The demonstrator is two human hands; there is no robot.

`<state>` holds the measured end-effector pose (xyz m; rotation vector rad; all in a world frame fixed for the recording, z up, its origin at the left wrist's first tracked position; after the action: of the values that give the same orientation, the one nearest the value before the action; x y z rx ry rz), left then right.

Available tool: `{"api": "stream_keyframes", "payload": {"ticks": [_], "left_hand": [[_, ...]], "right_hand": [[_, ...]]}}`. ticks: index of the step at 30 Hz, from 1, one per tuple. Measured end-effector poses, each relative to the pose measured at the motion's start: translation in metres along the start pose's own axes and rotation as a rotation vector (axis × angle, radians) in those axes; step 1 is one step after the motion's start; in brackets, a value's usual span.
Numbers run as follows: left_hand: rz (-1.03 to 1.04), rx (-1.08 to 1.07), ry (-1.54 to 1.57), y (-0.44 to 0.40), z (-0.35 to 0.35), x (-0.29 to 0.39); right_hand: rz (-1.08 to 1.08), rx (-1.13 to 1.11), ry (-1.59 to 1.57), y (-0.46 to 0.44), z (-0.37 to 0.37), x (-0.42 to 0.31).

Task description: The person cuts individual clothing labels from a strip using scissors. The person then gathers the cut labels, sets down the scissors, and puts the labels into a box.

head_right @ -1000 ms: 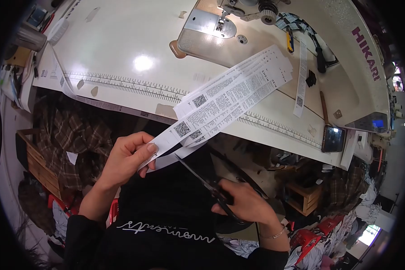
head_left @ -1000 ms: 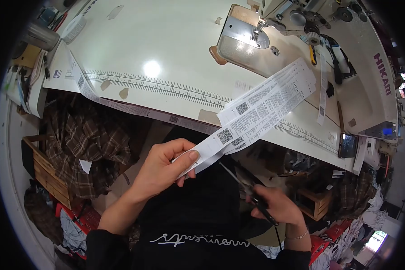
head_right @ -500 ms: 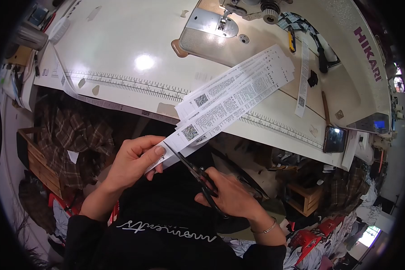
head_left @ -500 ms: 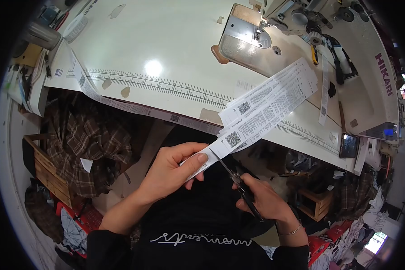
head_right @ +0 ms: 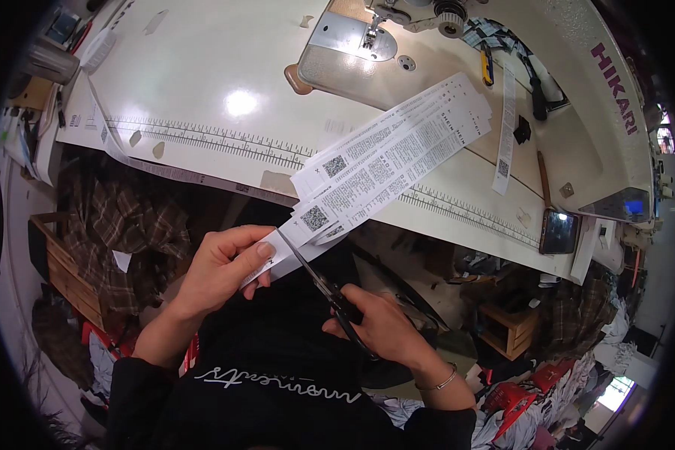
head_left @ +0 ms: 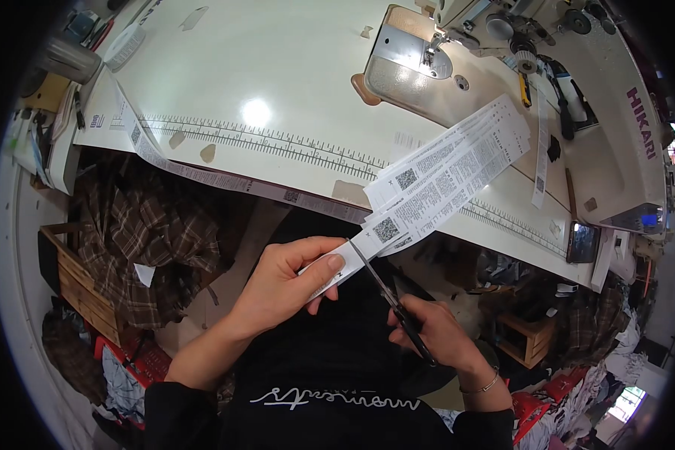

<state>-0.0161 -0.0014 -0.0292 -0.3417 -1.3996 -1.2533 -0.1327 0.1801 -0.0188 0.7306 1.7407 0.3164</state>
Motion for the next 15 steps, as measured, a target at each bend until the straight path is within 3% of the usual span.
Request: {"api": "stream_keyframes", "payload": {"ticks": [3,8,13,15], "left_hand": [[-0.035,-0.032,-0.057,0.007,-0.002,0.001],[0.001,-0.156,-0.210,0.015,0.009,0.002],[0.015,-0.294,-0.307,0.014,0.025,0.009],[0.016,-0.293,-0.308,0.015,0.022,0.009]], "right_hand": [[0.031,-0.019,0.015,0.001,-0.004,-0.001],[-0.161,0.065,-0.136,-0.003,-0.008,-0.015],[-0.173,0.115,-0.205,-0.011,0.000,-0.036],[-0.211,0.253,-0.096,-0.010,-0.008,-0.041]]}}
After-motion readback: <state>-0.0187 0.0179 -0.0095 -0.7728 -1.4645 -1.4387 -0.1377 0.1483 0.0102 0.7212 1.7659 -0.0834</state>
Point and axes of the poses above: each hand's wrist, its own y-axis away from the middle knuckle, its own z-axis out of the palm, x = y × z, the point moved 4 cm from there along -y, towards the middle knuckle, and after that the axes turned 7 degrees about x, right-handed, at the moved point
